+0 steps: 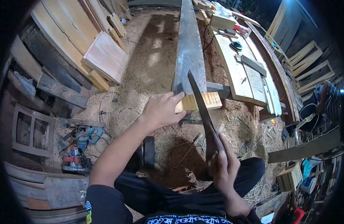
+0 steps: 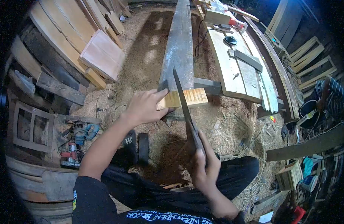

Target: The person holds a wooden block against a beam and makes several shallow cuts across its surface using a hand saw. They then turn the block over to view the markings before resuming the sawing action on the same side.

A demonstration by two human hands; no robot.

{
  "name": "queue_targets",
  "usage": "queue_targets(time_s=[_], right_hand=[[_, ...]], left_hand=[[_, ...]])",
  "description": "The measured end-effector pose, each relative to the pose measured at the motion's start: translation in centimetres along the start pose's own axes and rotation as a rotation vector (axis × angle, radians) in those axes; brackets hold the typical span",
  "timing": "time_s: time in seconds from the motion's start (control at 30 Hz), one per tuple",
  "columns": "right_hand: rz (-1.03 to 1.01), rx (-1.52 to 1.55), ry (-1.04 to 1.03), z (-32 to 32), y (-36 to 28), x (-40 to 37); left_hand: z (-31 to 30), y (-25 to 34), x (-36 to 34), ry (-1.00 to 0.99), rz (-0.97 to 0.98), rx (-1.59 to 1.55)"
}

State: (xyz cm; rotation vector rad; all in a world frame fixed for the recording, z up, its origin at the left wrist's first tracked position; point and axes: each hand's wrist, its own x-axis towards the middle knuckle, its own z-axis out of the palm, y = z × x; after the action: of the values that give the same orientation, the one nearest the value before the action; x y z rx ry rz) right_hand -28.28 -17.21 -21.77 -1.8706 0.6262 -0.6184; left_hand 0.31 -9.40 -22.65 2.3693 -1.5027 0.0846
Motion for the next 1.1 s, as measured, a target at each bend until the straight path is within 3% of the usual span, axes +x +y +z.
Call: queue_targets(time_s=[0.07,0.13,0.27,0.4,0.43,0.53,0.57,0.7,0.8,0.87,0.93,1.0,1.07,1.1], right_hand=[[-0.107,-0.032,0.031,1.3,1.3,1.1],[-0.096,-0.017,0.012,0.9,0.5,-0.5],[0.091,0.096,0.020,-1.9,-0.8,-6.2],[-0.091,0.009,0.025,-0.4,0.1,-0.6],[0.039,0.093,-0.035,0.1,-1.6,0.9],[0.004,0.092,0.042,1.5,-0.1,-0.2],[0.086,0.146,0.012,0.5,-0.4,-1.7],[0.021,0.069,0.007,-2.1,-2.2,-5.9],[0.015,0.022,-0.021,-0.9,-2.4,-1.9],[0.099,0.141,-0.004,0.7,0.8,-0.3],[-0.112,0.012,0.003,1.6,1.6,0.1],[0.069,0.024,-0.031,-0.1,-2.1,-2.7],[-0.107,0.046,0.048,-1.2,-0.6,-5.5],[0.013,0.084,0.022,-1.6,-1.9,-6.1]], left_hand=[[-0.3,0.0,0.1,-0.112,-0.069,-0.028],[0.0,-0.2,0.1,-0.091,-0.063,-0.042],[-0.7,0.3,0.3,-0.135,-0.071,-0.027],[-0.2,0.1,0.2,-0.085,-0.048,-0.068],[-0.2,0.2,0.1,-0.097,-0.062,-0.052],[-0.3,-0.1,0.1,-0.105,-0.064,-0.030],[-0.1,-0.1,0.2,-0.099,-0.051,-0.035],[-0.7,0.2,0.3,-0.132,-0.103,-0.068],[-0.1,0.1,0.2,-0.070,-0.052,-0.023],[-0.4,0.3,0.4,-0.162,-0.092,-0.036],[-0.4,0.1,0.3,-0.143,-0.087,-0.033],[-0.1,0.0,0.2,-0.126,-0.076,-0.039],[0.1,-0.1,0.2,-0.090,-0.054,-0.049],[0.1,-0.2,0.4,-0.083,-0.063,-0.052]])
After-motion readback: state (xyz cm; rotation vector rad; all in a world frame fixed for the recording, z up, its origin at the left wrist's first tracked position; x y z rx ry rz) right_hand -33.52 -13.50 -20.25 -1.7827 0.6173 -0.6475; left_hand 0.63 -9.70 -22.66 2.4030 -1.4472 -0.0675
